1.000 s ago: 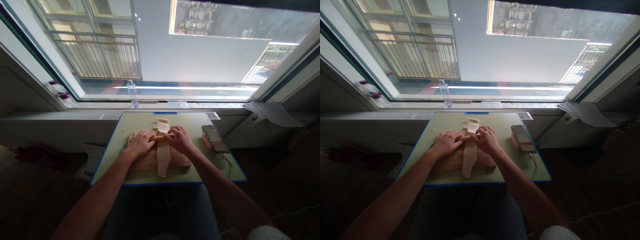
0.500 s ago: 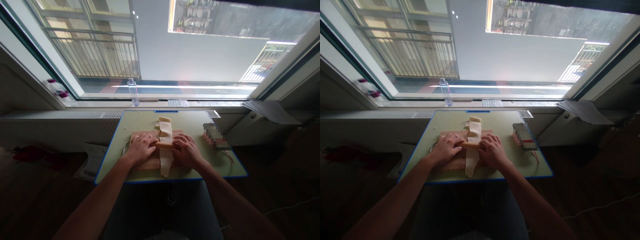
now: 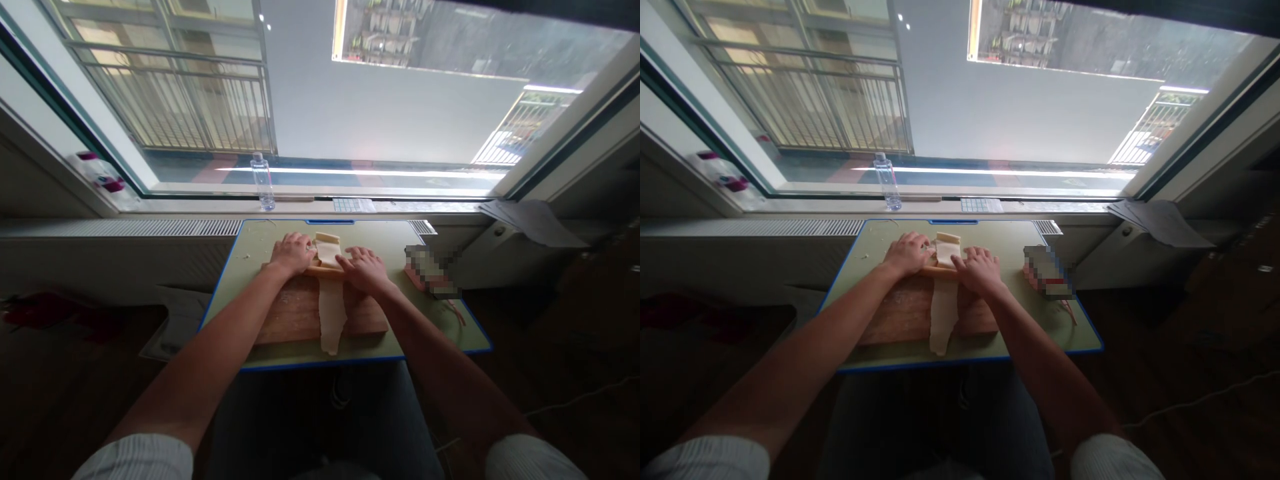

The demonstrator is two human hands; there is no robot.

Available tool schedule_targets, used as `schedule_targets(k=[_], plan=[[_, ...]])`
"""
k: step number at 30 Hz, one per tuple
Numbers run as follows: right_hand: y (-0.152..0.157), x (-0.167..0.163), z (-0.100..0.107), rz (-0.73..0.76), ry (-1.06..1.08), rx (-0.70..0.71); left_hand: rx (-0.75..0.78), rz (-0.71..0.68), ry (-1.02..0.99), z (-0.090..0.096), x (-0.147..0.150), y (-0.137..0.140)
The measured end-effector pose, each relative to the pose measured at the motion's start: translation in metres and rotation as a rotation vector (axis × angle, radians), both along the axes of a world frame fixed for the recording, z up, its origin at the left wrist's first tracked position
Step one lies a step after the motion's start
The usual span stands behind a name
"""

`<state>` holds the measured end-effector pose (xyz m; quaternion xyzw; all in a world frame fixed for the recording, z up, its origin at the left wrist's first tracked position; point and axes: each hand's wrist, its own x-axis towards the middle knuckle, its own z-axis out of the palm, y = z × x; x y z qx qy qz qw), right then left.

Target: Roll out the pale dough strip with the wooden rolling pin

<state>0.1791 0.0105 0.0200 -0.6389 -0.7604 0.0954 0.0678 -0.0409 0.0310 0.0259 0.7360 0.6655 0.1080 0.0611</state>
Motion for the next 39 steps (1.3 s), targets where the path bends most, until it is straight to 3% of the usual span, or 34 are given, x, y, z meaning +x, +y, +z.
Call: schedule_targets(k=[6,13,22,30,34,39], plan=[[0.013,-0.005,-0.003,-0.072,-0.012,-0.146,-0.164,-0.061,0.068,-0.011,-0.001,0.024],[-0.012,-0.009,-0.007,-0.073,-0.069,-0.022,-0.221,-0.014,0.041,-0.011,0.001,0.019],[-0.068,-0.02,-0.017,-0.083,-0.087,0.175,-0.073,-0.007,0.099,-0.017,-0.004,-0.033],[-0.138,-0.019,-0.025,0.001,-0.027,0.201,0.036,-0.014,0.133,-0.02,-0.014,-0.116],[-0.122,-0.015,-0.01,0.006,-0.021,0.133,0.048,0.0,0.143,-0.015,-0.01,-0.139],[-0.068,-0.012,-0.003,0.012,-0.045,0.083,0.172,0.013,0.078,-0.012,0.01,-0.131]])
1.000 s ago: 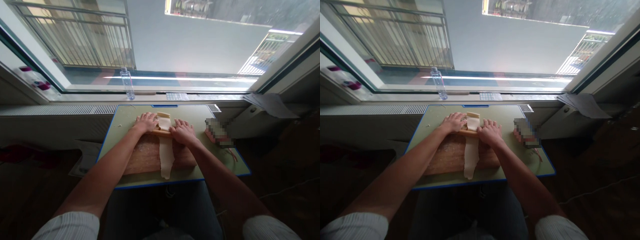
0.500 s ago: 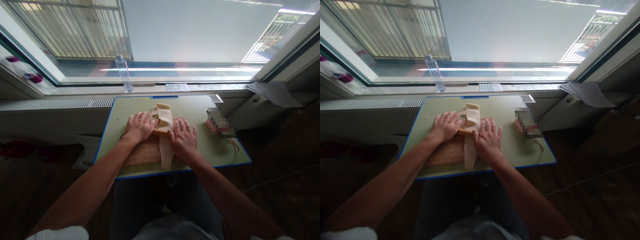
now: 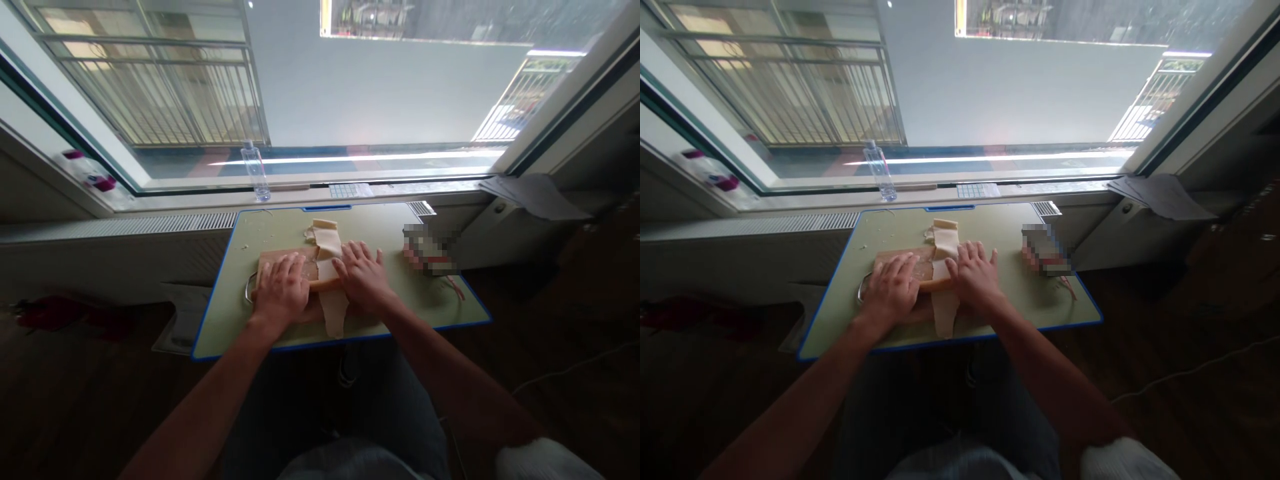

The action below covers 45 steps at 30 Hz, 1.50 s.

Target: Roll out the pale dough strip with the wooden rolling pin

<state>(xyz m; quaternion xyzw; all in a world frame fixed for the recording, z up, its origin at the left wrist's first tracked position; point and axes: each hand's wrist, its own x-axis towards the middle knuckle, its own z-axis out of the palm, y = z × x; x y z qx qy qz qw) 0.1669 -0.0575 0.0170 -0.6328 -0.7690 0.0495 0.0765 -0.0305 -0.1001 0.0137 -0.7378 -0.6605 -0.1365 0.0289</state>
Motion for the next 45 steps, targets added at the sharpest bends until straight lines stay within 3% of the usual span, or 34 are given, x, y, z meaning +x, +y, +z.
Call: schedule_targets(k=[7,13,18,22,29,40,45], plan=[[0.051,-0.008,-0.009,-0.039,0.064,-0.102,-0.029,0.03,0.018,-0.017,-0.006,0.046],[0.09,-0.02,-0.008,-0.047,0.143,0.087,-0.079,0.01,0.018,-0.013,-0.02,0.092],[0.106,-0.026,-0.009,-0.059,0.141,0.066,-0.156,0.045,0.038,-0.01,-0.021,0.112],[0.098,-0.023,-0.008,-0.077,0.129,0.002,-0.166,0.025,0.026,-0.011,-0.019,0.105],[0.064,-0.014,-0.006,-0.08,0.103,-0.066,-0.266,0.022,0.036,-0.005,-0.008,0.07],[-0.017,-0.005,-0.009,-0.078,0.013,0.091,-0.131,0.041,0.055,-0.007,0.01,-0.002],[-0.01,-0.005,-0.01,-0.086,0.045,0.089,-0.116,0.048,0.067,-0.008,0.009,0.007]])
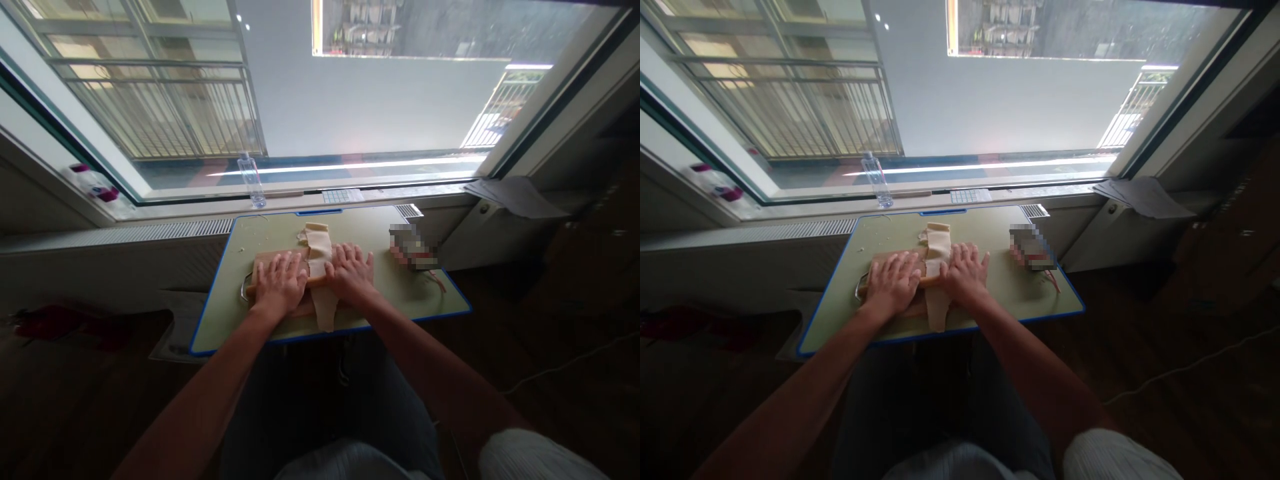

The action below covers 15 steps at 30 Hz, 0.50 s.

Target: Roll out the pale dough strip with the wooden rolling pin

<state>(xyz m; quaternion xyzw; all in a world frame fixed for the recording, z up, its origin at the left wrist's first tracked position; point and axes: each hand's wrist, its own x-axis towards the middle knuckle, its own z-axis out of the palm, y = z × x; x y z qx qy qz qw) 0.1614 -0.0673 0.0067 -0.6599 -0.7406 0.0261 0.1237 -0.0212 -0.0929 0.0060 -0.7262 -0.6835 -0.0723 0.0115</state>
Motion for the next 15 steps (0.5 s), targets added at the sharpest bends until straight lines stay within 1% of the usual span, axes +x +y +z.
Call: schedule_targets(k=[6,8,12,15], plan=[[0.051,-0.004,0.002,0.002,0.069,-0.109,-0.1,0.027,-0.031,0.007,-0.006,0.051],[0.07,-0.006,0.003,0.002,0.087,-0.13,-0.106,0.022,-0.04,0.008,-0.009,0.069],[0.104,-0.012,0.002,-0.021,0.098,-0.106,-0.032,0.031,-0.048,0.006,-0.014,0.101],[0.12,-0.016,0.002,-0.036,0.086,-0.059,-0.007,0.042,-0.053,0.004,-0.016,0.117]])
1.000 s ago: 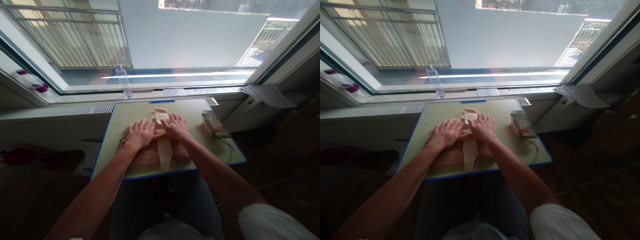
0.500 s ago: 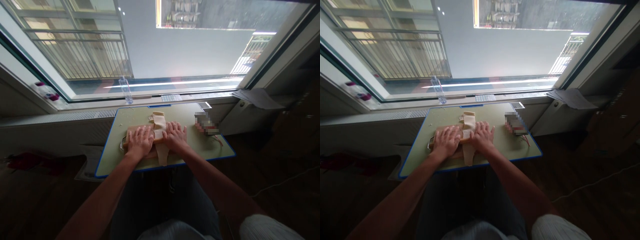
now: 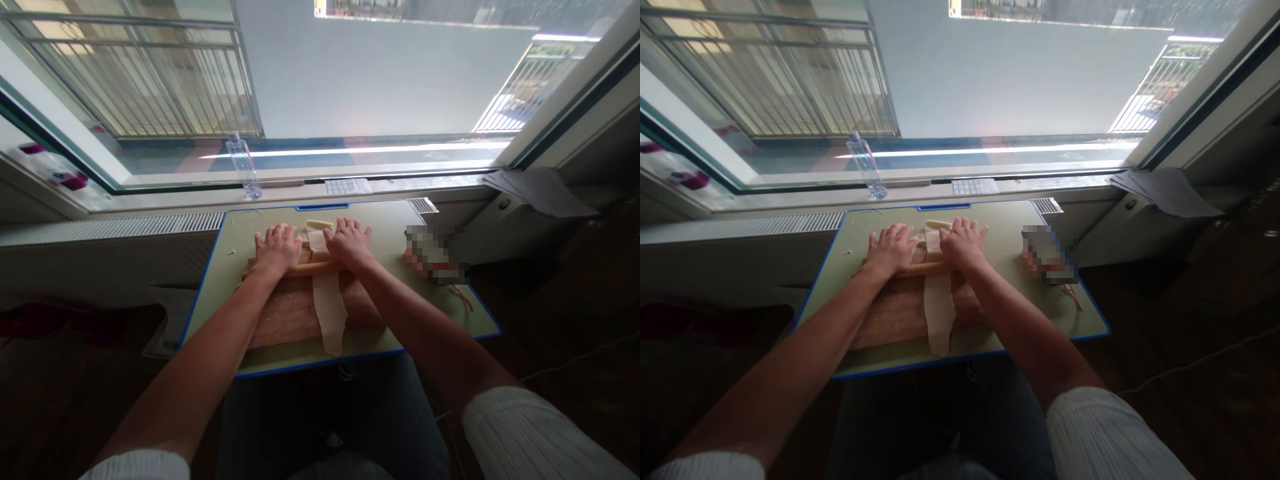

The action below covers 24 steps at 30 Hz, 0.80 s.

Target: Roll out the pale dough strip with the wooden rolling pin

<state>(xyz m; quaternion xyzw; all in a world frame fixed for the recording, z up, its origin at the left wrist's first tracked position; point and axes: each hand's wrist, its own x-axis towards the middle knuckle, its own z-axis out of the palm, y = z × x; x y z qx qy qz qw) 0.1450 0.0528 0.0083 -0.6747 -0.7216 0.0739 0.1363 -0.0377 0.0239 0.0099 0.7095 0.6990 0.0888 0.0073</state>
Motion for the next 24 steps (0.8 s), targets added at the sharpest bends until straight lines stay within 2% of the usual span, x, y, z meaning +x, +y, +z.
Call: schedule_targets(k=[4,9,14,18,22,24], plan=[[0.001,-0.001,0.001,0.006,0.001,0.005,0.01,-0.01,-0.014,-0.002,0.0,0.003],[-0.023,0.005,0.002,0.008,-0.013,-0.064,-0.022,-0.044,-0.031,-0.004,0.002,-0.02],[-0.066,0.011,0.002,0.03,-0.073,-0.063,-0.056,-0.051,-0.003,-0.003,0.009,-0.062],[-0.113,0.017,-0.002,0.068,-0.131,0.045,0.013,-0.053,0.012,-0.008,0.016,-0.104],[-0.159,0.025,-0.006,0.106,-0.136,0.053,0.081,-0.102,-0.002,-0.014,0.019,-0.147],[-0.172,0.028,-0.006,0.125,-0.129,0.049,0.102,-0.121,-0.01,-0.016,0.019,-0.16]])
